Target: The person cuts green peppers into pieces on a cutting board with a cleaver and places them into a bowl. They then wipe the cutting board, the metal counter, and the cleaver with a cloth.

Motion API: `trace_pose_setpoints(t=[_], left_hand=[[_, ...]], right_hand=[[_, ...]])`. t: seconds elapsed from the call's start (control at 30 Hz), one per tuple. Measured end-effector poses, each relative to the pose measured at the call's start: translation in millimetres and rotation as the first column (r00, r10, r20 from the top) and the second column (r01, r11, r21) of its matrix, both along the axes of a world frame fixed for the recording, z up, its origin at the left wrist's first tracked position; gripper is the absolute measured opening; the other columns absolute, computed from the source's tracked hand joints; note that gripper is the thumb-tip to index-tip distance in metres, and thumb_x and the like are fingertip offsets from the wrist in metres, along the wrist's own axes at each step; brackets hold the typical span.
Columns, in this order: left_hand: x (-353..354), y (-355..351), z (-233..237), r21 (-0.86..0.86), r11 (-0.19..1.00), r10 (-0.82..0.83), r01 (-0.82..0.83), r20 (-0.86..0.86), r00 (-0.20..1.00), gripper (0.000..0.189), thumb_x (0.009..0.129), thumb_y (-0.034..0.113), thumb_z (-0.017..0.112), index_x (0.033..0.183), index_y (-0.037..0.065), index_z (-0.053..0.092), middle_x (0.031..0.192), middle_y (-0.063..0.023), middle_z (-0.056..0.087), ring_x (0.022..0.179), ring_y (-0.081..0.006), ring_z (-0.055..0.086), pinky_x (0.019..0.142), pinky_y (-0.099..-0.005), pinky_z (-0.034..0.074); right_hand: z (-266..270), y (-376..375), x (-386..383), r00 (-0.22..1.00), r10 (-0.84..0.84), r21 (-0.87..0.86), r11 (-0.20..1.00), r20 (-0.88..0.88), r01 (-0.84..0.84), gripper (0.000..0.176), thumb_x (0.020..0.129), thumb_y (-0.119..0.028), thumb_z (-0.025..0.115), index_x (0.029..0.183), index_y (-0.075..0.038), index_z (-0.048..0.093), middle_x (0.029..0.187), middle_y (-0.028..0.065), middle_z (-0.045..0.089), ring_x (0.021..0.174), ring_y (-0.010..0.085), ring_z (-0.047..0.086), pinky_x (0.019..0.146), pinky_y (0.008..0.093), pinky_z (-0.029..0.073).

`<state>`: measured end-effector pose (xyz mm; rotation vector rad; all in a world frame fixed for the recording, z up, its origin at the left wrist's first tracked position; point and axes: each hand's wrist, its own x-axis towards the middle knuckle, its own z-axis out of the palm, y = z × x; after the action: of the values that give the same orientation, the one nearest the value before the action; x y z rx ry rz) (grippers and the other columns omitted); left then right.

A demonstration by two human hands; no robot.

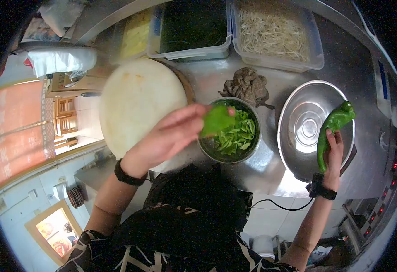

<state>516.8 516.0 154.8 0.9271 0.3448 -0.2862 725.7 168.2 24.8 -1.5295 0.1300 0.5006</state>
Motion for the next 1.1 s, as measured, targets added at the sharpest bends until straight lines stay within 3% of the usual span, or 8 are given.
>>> trace_pose_setpoints(t=[0.1,0.3,0.43,0.53,0.67,0.83,0.9,1.1], left_hand=[[11,20,-35,0.596,0.802,-0.018,0.041,-0.043,0.999,0.039,0.092,0.019,0.054,0.126,0.001,0.046,0.113,-0.0101,0.058,0.103,-0.0113,0.052,0.087,-0.0253,0.042],[6,38,-96,0.875,0.469,0.096,0.123,-0.189,0.977,0.053,0.090,0.023,0.056,0.132,-0.004,0.037,0.120,-0.0131,0.054,0.111,-0.0197,0.051,0.091,-0.0300,0.043],[-17,-23,-63,0.597,0.802,-0.063,0.027,0.038,0.997,0.071,0.084,0.034,0.065,0.135,-0.004,0.031,0.132,-0.0214,0.043,0.119,-0.0295,0.047,0.094,-0.0369,0.042],[-34,-45,-59,0.224,0.971,-0.115,0.082,0.142,0.983,0.063,0.085,0.027,0.065,0.132,-0.003,0.035,0.130,-0.0164,0.046,0.119,-0.0248,0.046,0.097,-0.0347,0.039],[-77,-6,-41,0.077,0.931,0.359,-0.357,-0.018,0.933,0.030,0.085,0.009,0.061,0.112,-0.001,0.051,0.102,-0.0094,0.060,0.088,-0.0183,0.059,0.077,-0.0307,0.048],[-150,76,-43,0.371,0.771,0.571,-0.518,-0.042,0.820,0.021,0.084,0.010,0.063,0.098,0.002,0.051,0.086,-0.0037,0.057,0.072,-0.0129,0.057,0.063,-0.0271,0.048],[-170,93,-42,0.509,0.700,0.602,-0.501,-0.043,0.797,0.024,0.083,0.010,0.065,0.100,0.003,0.049,0.083,-0.0027,0.055,0.072,-0.0127,0.057,0.063,-0.0270,0.048],[-203,103,-40,0.411,0.706,0.653,-0.577,-0.062,0.755,0.033,0.084,0.010,0.064,0.113,0.007,0.048,0.091,-0.0030,0.057,0.074,-0.0115,0.056,0.064,-0.0254,0.047]], right_hand=[[-3,-6,3,0.997,0.071,-0.087,0.994,0.004,-0.071,0.039,0.086,-0.021,0.063,0.117,0.000,0.050,0.098,0.0041,0.058,0.082,0.0102,0.056,0.072,0.0241,0.044],[35,6,-24,1.000,-0.006,0.006,1.000,0.017,0.006,0.042,0.089,-0.022,0.060,0.124,-0.004,0.047,0.095,0.0020,0.057,0.078,0.0084,0.055,0.066,0.0232,0.044],[75,78,-105,0.953,0.259,-0.411,0.895,0.160,-0.174,0.055,0.087,-0.015,0.059,0.134,0.001,0.036,0.097,0.0093,0.062,0.080,0.0119,0.058,0.070,0.0250,0.047],[56,132,-184,0.794,0.476,-0.165,0.879,0.378,-0.448,0.061,0.087,-0.011,0.058,0.140,-0.001,0.029,0.139,0.0181,0.038,0.123,0.0261,0.042,0.100,0.0338,0.035],[60,134,-213,0.838,0.355,0.008,0.919,0.414,-0.393,0.026,0.091,-0.003,0.048,0.116,-0.002,0.053,0.097,0.0077,0.053,0.084,0.0140,0.053,0.073,0.0262,0.045],[-47,105,-214,0.908,0.291,-0.669,0.743,0.302,-0.016,0.031,0.090,-0.017,0.055,0.113,0.002,0.048,0.092,0.0121,0.056,0.070,0.0144,0.057,0.057,0.0246,0.046],[-43,114,-212,0.931,0.239,-0.179,0.939,-0.275,-0.294,0.034,0.089,-0.017,0.054,0.111,0.007,0.045,0.082,0.0153,0.060,0.059,0.0176,0.060,0.048,0.0274,0.048],[-38,98,-230,0.993,0.105,-0.156,0.981,-0.059,-0.113,0.024,0.086,-0.006,0.042,0.104,0.010,0.048,0.075,0.0153,0.061,0.047,0.0186,0.058,0.042,0.0268,0.049]])
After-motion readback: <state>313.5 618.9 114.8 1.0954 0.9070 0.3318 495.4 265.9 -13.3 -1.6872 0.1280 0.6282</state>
